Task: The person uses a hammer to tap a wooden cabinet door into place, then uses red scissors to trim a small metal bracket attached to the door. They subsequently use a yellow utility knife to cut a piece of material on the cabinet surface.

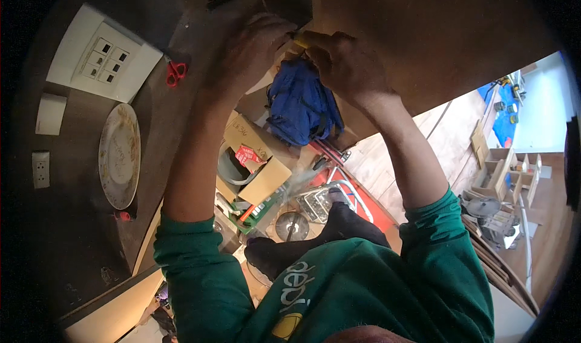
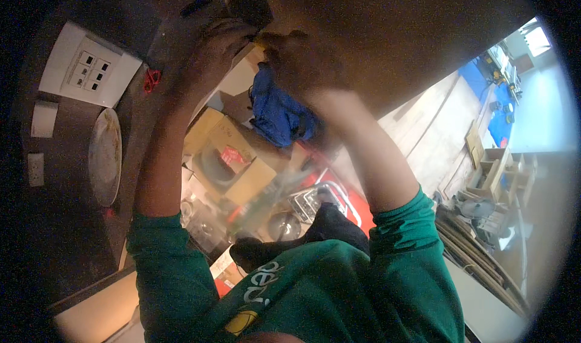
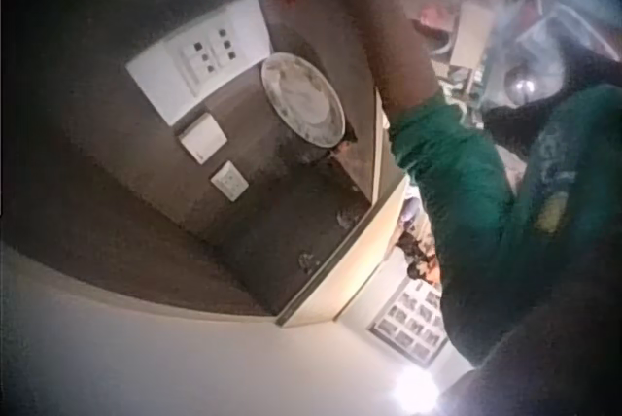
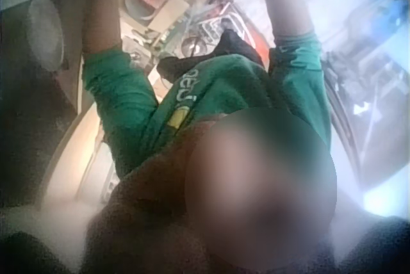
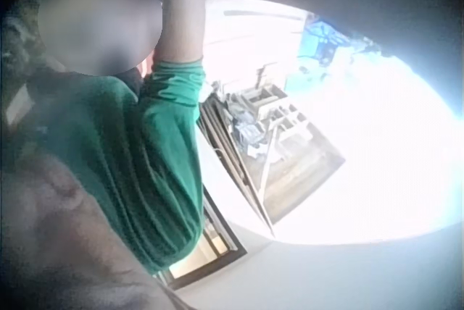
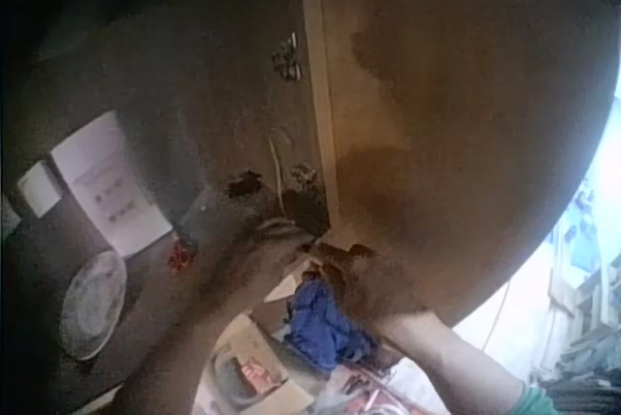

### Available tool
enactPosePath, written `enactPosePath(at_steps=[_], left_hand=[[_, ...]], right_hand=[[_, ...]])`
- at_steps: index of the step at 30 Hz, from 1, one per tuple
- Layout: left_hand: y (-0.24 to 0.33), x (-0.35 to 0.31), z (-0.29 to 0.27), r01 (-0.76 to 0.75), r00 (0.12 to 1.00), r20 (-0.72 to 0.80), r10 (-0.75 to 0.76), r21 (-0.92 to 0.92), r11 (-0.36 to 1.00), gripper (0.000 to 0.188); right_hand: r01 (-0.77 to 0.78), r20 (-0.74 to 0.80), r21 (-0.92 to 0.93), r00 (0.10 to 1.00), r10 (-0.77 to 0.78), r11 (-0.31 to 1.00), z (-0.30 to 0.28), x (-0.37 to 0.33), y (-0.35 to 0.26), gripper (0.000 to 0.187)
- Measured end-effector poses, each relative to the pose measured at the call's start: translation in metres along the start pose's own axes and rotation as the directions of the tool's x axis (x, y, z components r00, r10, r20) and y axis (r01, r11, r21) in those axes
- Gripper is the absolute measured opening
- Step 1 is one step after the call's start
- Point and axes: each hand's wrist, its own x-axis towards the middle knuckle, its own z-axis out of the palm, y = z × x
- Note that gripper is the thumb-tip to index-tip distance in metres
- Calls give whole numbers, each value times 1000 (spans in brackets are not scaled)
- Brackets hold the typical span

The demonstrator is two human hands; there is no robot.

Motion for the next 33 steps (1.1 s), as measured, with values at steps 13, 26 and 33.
enactPosePath(at_steps=[13,26,33], left_hand=[[-23,5,-9,150,981,139,-139,-73,986,18],[-28,19,3,162,987,-4,-162,70,984,22],[-26,22,5,122,992,-20,-121,43,992,19]], right_hand=[[6,-20,-5,1000,-6,1000,-1,-5,-4,26],[-40,11,98,999,39,994,-7,-10,-10,28],[92,-108,-74,989,-100,993,5,-19,16,29]])
